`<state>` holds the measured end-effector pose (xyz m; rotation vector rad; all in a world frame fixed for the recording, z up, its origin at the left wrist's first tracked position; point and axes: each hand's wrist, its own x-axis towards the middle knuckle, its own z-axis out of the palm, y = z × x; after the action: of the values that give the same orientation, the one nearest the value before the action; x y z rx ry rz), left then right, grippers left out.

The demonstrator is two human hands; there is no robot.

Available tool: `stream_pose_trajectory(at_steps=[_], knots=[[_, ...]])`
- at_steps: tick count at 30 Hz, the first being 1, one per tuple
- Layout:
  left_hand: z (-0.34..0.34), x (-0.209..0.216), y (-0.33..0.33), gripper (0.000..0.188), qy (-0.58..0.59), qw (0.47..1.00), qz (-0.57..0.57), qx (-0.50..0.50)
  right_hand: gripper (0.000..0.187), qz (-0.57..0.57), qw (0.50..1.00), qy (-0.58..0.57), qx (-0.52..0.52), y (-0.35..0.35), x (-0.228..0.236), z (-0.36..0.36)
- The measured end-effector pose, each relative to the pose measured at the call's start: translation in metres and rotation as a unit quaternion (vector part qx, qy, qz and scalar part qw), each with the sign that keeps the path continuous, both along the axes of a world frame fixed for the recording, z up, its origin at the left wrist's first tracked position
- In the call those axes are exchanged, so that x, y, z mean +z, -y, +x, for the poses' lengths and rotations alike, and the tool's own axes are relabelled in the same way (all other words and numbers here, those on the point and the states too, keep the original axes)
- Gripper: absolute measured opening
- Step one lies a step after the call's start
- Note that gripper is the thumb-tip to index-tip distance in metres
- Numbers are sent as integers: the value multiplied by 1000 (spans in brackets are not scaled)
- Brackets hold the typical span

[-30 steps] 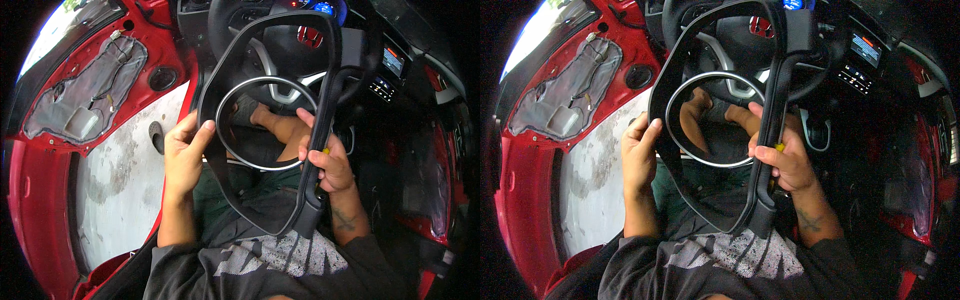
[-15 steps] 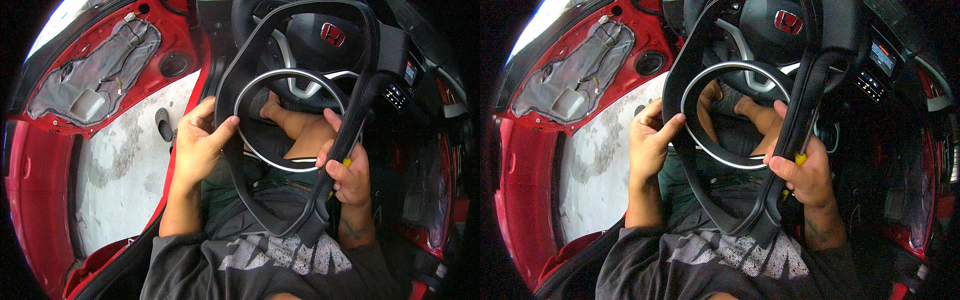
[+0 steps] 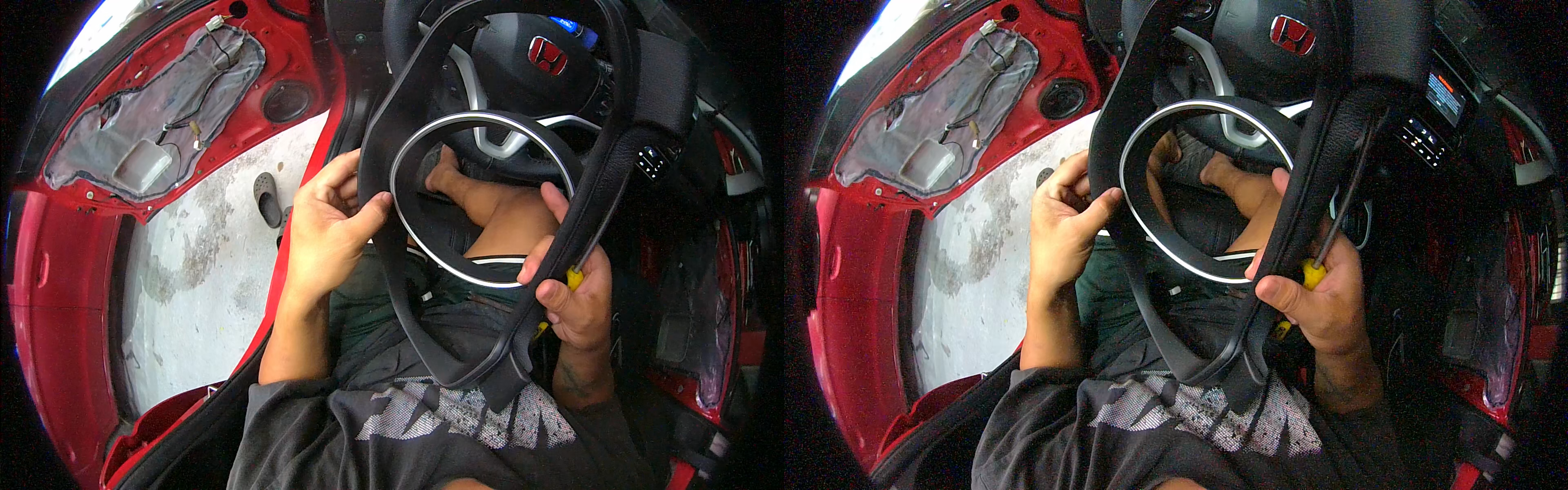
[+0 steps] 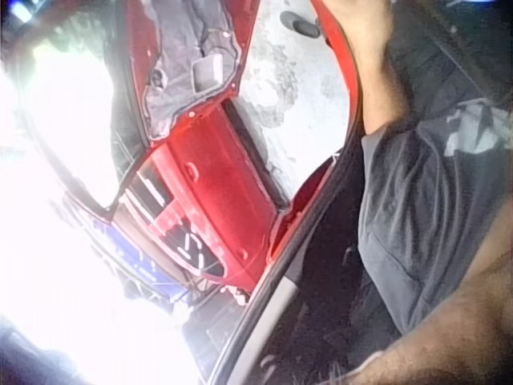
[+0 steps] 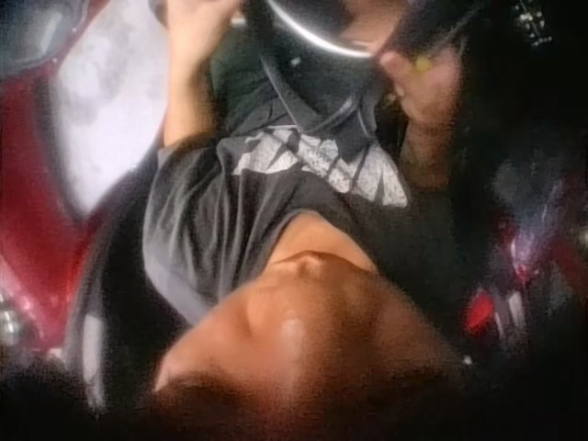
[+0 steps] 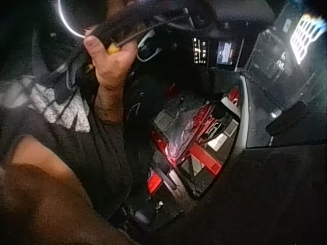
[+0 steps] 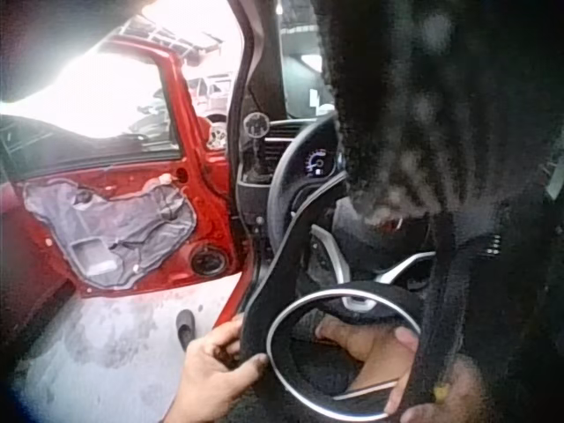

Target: The person sits in the driver's seat of a red car and uses a screwdriver to attach a rubber seal to a black plastic steering wheel trim ring. They repeatedly pry and press the seal into place around the ring's circumference.

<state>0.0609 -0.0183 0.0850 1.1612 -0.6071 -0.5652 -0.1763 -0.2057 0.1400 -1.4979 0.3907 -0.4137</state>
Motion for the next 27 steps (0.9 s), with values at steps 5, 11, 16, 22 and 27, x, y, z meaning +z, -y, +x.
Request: stream_pose_trajectory(at_steps=[5,11,16,22,27], knots=[[-1,-1,1,50,1,1000,-13,7,111,-9,1000,0,-3,-1,0,0],[-1,-2,0,50,2,1000,-15,5,110,-22,1000,4,2,-3,1,-1],[0,-8,-1,47,5,999,-35,8,98,-58,997,1,-41,-3,-4,-1],[-1,0,-4,43,-13,1000,-16,0,90,-78,995,-18,-62,4,-9,-1],[-5,4,-6,40,-5,1000,-14,15,90,-79,995,-16,-52,4,-6,-4]])
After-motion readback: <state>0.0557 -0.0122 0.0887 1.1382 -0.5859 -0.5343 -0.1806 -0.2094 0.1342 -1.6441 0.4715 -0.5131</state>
